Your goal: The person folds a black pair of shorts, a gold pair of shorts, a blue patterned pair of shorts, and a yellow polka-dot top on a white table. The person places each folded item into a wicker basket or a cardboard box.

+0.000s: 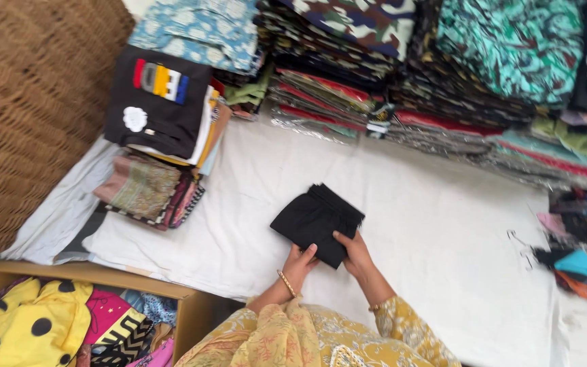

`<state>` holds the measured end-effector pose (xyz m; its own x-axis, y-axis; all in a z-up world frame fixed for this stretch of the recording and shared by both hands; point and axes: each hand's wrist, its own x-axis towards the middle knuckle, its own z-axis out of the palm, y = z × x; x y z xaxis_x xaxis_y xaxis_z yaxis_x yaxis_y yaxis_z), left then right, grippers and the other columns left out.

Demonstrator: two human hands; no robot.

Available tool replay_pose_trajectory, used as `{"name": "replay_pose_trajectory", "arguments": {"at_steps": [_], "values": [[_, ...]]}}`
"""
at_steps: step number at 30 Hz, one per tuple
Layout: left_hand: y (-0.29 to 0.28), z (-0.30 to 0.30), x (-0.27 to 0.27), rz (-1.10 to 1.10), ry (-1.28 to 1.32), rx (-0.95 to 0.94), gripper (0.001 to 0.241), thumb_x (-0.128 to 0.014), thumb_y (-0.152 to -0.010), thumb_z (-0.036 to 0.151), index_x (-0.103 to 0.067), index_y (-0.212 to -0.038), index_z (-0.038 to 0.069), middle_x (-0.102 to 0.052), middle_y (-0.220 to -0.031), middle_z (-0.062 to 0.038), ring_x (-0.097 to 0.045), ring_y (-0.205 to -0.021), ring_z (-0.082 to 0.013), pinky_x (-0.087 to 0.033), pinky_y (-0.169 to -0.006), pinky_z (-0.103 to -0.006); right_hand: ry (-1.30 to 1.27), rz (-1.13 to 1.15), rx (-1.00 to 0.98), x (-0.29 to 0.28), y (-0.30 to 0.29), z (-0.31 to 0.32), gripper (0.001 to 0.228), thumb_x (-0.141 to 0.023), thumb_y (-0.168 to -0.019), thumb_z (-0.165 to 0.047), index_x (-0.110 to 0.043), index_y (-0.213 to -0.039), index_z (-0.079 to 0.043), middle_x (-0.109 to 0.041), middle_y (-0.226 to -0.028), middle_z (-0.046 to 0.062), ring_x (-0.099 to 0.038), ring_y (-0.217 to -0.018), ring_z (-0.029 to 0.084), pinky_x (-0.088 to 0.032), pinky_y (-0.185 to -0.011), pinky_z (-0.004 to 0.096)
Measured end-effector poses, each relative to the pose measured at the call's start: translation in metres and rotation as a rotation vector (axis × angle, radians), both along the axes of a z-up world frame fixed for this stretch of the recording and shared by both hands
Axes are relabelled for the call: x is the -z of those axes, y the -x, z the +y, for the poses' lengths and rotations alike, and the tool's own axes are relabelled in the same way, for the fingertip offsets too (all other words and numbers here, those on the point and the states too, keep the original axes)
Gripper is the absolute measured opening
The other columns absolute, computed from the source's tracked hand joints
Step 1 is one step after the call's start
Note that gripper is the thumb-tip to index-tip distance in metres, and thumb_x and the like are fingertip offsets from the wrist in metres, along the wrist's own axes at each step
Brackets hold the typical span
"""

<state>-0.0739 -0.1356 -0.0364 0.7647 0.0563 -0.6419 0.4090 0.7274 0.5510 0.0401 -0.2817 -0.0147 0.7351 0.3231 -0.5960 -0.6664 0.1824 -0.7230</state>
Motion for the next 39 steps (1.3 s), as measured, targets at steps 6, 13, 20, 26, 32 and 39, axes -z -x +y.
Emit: {"name": "replay_pose_trajectory", "arguments": {"at_steps": [6, 13, 20, 26, 32, 39], "values": [[0.001, 0.045, -0.046, -0.236, 0.062, -0.326, 0.049, -0.066, -0.095, 0.015, -0.051, -0.141, 0.010, -0.066, -0.130, -0.004, -0.064, -0.118, -0.0175, -0.051, -0.102, -0.0357, -0.028, 0.113, -0.221, -0.041, 0.034, 0.019, 0.050, -0.066, -0.092, -0.013, -0.049, -0.140, -0.011, -0.065, -0.126, 0.007, -0.064, -0.111, 0.023, -0.057, -0.087, 0.040], [-0.025, 0.150, -0.125, -0.386, -0.070, -0.486, 0.046, -0.065, -0.096, 0.010, -0.055, -0.139, 0.000, -0.067, -0.129, -0.010, -0.065, -0.117, -0.0225, -0.052, -0.102, -0.0377, 0.123, 0.114, -0.496, -0.062, 0.045, 0.039, 0.040, -0.056, -0.099, -0.032, -0.055, -0.136, -0.015, -0.070, -0.125, 0.009, -0.069, -0.110, 0.018, -0.058, -0.091, 0.034], [-0.079, 0.307, -0.232, -0.808, -0.110, -0.793, 0.050, -0.063, -0.098, 0.008, -0.049, -0.145, 0.000, -0.060, -0.141, -0.009, -0.060, -0.126, -0.0250, -0.049, -0.111, -0.0401, 0.316, 0.131, -0.484, -0.094, 0.054, 0.059, 0.037, -0.056, -0.100, -0.033, -0.059, -0.132, -0.015, -0.072, -0.122, 0.007, -0.068, -0.114, 0.018, -0.055, -0.100, 0.035], [-0.132, 0.423, -0.063, -0.454, -0.165, -0.903, 0.050, -0.062, -0.095, 0.007, -0.051, -0.144, 0.005, -0.061, -0.138, -0.012, -0.062, -0.122, -0.0300, -0.057, -0.101, -0.0432, 0.360, 0.118, -0.443, -0.093, 0.056, 0.062, 0.038, -0.055, -0.100, -0.035, -0.060, -0.133, -0.016, -0.072, -0.121, 0.006, -0.068, -0.114, 0.017, -0.055, -0.100, 0.035], [-0.153, 0.413, -0.022, -0.571, -0.162, -0.958, 0.048, -0.063, -0.102, 0.014, -0.049, -0.147, 0.002, -0.060, -0.140, -0.014, -0.060, -0.121, -0.0300, -0.051, -0.105, -0.0426, 0.336, 0.091, -0.340, -0.093, 0.053, 0.063, 0.039, -0.055, -0.099, -0.035, -0.061, -0.131, -0.015, -0.073, -0.119, 0.007, -0.068, -0.112, 0.018, -0.055, -0.098, 0.036], [-0.156, 0.379, -0.025, -0.548, -0.151, -1.117, 0.058, -0.063, -0.100, 0.016, -0.043, -0.153, 0.004, -0.057, -0.146, -0.013, -0.057, -0.127, -0.0286, -0.046, -0.110, -0.0420, 0.366, 0.062, -0.374, -0.105, 0.051, 0.084, 0.038, -0.056, -0.100, -0.035, -0.061, -0.130, -0.014, -0.072, -0.119, 0.008, -0.069, -0.112, 0.018, -0.056, -0.098, 0.036]]}}
